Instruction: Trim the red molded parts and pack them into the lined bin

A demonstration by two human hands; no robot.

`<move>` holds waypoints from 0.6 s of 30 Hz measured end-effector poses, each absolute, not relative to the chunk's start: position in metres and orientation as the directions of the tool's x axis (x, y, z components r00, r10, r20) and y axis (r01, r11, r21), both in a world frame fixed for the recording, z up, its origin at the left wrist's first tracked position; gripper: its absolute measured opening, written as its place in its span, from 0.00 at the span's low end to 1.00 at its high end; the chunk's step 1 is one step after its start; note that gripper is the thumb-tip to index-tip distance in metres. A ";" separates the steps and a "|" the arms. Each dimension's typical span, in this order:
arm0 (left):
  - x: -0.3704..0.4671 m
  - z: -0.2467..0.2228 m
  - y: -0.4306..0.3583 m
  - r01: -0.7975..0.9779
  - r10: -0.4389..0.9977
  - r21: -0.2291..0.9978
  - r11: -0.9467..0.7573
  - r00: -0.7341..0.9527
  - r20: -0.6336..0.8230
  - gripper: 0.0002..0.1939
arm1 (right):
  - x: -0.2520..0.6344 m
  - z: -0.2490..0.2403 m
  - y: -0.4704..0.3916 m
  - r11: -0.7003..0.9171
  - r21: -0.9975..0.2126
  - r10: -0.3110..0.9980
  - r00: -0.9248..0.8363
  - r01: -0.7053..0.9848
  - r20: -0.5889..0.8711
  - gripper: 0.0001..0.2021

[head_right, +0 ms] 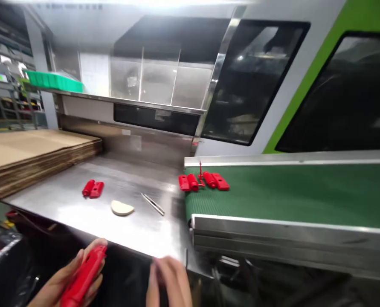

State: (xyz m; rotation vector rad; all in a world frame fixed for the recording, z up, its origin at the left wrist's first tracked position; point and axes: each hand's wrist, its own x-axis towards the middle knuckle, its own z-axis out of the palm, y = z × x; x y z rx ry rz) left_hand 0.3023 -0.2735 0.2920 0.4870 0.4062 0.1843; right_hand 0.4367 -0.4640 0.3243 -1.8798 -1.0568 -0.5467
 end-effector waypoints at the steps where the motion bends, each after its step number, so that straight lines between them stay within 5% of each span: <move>1: 0.302 0.290 -0.269 -0.127 0.273 0.471 0.873 0.927 -0.257 0.18 | 0.442 0.325 -0.432 -0.340 -0.489 0.479 0.595 0.803 0.646 0.12; 4: 0.304 0.288 -0.252 -0.202 0.252 0.474 0.857 0.967 -0.043 0.15 | 0.490 0.341 -0.348 -0.637 -0.404 0.516 0.752 0.657 0.410 0.15; 9: 0.307 0.296 -0.223 -0.171 0.199 0.418 0.892 0.980 -0.024 0.12 | 0.568 0.334 -0.281 -0.868 -0.207 0.423 0.890 0.451 0.170 0.13; 13: 0.307 0.302 -0.205 -0.173 0.198 0.345 0.922 0.979 -0.041 0.16 | 0.563 0.319 -0.284 -0.817 -0.142 0.523 0.822 0.559 0.226 0.07; 18: 0.311 0.307 -0.193 -0.203 0.253 0.371 0.906 0.963 -0.091 0.20 | 0.498 0.331 -0.324 -0.666 -0.329 0.568 0.741 0.670 0.357 0.14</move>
